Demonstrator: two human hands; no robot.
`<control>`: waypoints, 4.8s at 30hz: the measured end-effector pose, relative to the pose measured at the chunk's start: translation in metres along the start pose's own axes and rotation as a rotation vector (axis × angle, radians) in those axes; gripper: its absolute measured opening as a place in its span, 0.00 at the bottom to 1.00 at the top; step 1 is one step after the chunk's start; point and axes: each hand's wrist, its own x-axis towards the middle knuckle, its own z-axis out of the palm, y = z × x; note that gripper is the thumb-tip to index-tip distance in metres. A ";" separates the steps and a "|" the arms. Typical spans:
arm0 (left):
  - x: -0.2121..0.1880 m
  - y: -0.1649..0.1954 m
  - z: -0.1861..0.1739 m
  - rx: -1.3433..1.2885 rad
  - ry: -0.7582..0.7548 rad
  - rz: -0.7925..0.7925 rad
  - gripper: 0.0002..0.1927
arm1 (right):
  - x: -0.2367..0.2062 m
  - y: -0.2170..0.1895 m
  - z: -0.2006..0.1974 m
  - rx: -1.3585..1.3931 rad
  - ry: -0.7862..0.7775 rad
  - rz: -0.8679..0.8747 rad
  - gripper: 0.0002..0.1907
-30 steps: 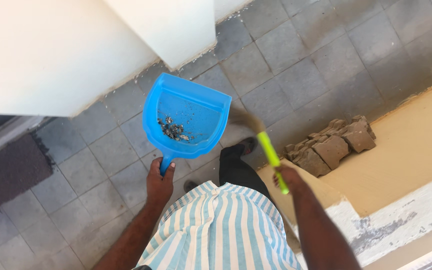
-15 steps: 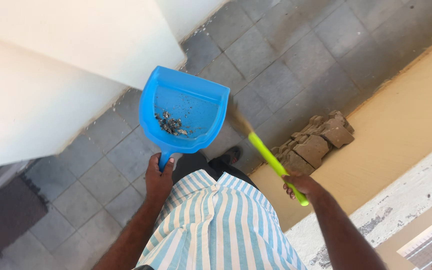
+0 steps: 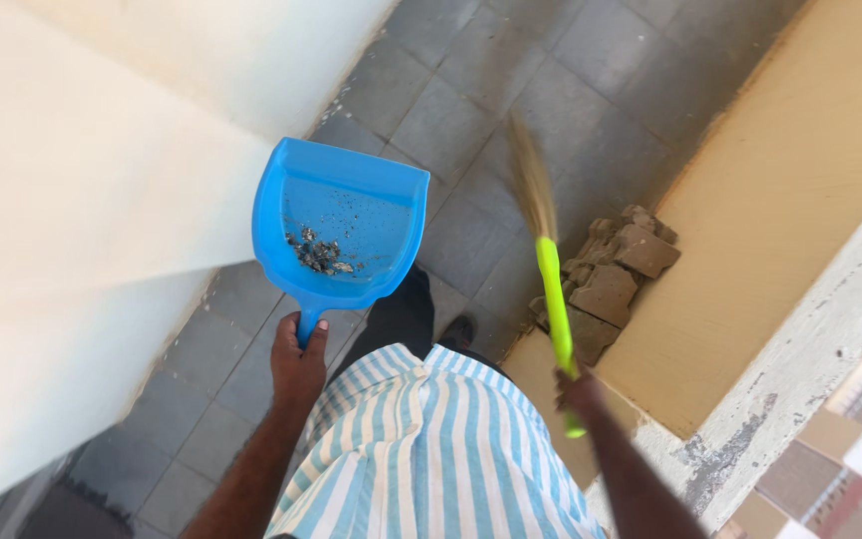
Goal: The person sweeps debris on a tiled stair landing and walkway with a broom, gathering it into a blue dustpan held in the other hand. They move along the landing and stairs, repeatedly brushing dust and litter toward the dustpan as it fills.
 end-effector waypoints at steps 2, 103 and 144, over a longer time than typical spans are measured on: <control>0.024 0.010 0.006 -0.007 -0.023 -0.003 0.15 | -0.002 -0.002 0.028 0.182 0.108 0.070 0.40; 0.156 0.200 0.176 -0.040 0.442 -0.241 0.17 | 0.109 -0.541 -0.052 -0.620 -0.518 0.026 0.30; 0.507 0.379 0.266 0.056 -0.117 0.106 0.18 | 0.211 -0.640 -0.109 0.057 -0.085 -0.038 0.16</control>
